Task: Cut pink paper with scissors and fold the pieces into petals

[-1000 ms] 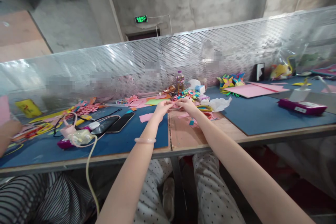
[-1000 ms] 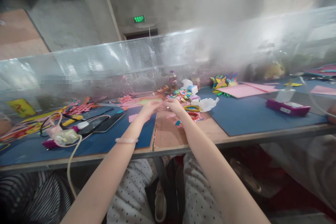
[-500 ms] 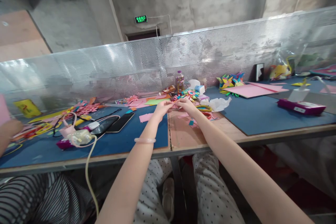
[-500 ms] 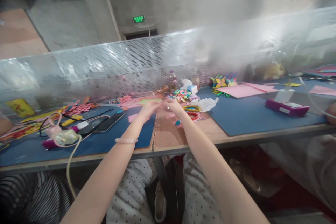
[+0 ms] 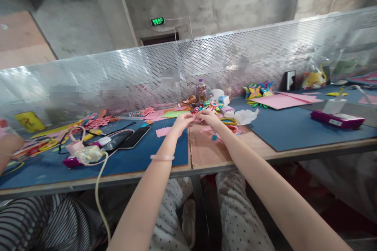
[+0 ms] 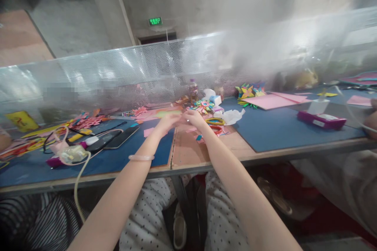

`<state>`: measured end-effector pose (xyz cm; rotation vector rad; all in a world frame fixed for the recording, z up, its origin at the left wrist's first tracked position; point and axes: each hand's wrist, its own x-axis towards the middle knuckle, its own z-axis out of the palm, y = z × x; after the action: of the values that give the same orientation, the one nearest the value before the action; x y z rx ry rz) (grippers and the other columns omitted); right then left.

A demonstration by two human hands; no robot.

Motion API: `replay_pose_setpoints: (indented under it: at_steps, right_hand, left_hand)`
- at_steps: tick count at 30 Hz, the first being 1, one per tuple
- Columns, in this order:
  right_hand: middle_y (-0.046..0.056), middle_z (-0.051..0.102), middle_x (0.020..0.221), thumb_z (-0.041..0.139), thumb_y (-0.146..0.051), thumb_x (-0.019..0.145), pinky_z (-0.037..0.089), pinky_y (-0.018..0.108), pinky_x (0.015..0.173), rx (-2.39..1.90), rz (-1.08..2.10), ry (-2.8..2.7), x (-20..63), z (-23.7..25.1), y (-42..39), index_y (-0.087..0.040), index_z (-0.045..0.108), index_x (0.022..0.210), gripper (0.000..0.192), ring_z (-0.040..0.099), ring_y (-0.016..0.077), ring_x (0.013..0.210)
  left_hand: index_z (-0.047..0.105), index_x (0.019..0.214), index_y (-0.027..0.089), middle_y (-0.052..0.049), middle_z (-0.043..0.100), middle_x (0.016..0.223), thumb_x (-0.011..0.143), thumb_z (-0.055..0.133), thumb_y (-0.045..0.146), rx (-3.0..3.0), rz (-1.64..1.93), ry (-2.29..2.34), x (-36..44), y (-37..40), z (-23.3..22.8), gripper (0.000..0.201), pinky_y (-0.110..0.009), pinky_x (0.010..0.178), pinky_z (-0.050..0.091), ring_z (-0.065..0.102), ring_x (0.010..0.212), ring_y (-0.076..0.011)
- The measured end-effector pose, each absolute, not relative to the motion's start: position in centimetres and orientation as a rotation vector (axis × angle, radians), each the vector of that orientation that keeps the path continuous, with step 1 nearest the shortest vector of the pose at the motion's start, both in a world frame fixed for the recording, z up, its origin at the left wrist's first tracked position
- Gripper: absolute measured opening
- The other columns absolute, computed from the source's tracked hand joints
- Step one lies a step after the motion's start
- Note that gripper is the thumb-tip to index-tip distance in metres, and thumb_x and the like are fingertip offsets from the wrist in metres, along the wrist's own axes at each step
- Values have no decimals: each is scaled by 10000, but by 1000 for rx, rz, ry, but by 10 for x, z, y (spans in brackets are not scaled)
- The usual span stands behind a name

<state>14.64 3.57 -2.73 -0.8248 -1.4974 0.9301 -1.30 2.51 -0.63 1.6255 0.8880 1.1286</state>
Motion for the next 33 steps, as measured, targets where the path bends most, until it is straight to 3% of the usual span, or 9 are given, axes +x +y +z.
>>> replay_pose_setpoints:
  at_steps: [6,12,16,22,33]
  right_hand:
    - [6,597,694,523,-324,697,416,235,576,-848,800,-1546,144,-26,34,-162,612,728,188,535,126,631]
    - [16,562,703,519,-248,712,404,262,645,-959,228,-1623,139,-27,36,-176,550,701,79,509,143,669]
    - [30,532,778,501,-206,740,405,262,693,-960,7,-1684,133,-24,29,-186,546,713,56,503,150,732]
    - [27,510,819,499,-191,760,415,245,652,-953,-97,-1730,128,-22,23,-200,552,745,55,504,147,730]
    - [35,525,876,495,-217,791,426,240,654,-984,-118,-1756,128,-22,21,-204,579,820,91,536,150,781]
  left_hand:
    - [647,809,136,-82,655,842,618,690,280,1627,1173,910,-13,24,-6,243,-243,619,419,597,735,-152]
    - [661,791,134,-90,671,804,594,714,268,1560,1225,903,-12,24,-4,244,-271,650,433,604,739,-172]
    - [663,782,124,-82,667,776,573,728,278,1549,1276,905,-12,28,-6,268,-263,630,425,591,690,-155]
    - [656,779,108,-67,648,739,585,720,309,1567,1313,858,-13,32,-8,287,-233,589,396,549,624,-117]
    - [651,813,115,-66,645,786,597,677,215,1569,1295,765,-12,32,-7,239,-255,648,430,580,666,-124]
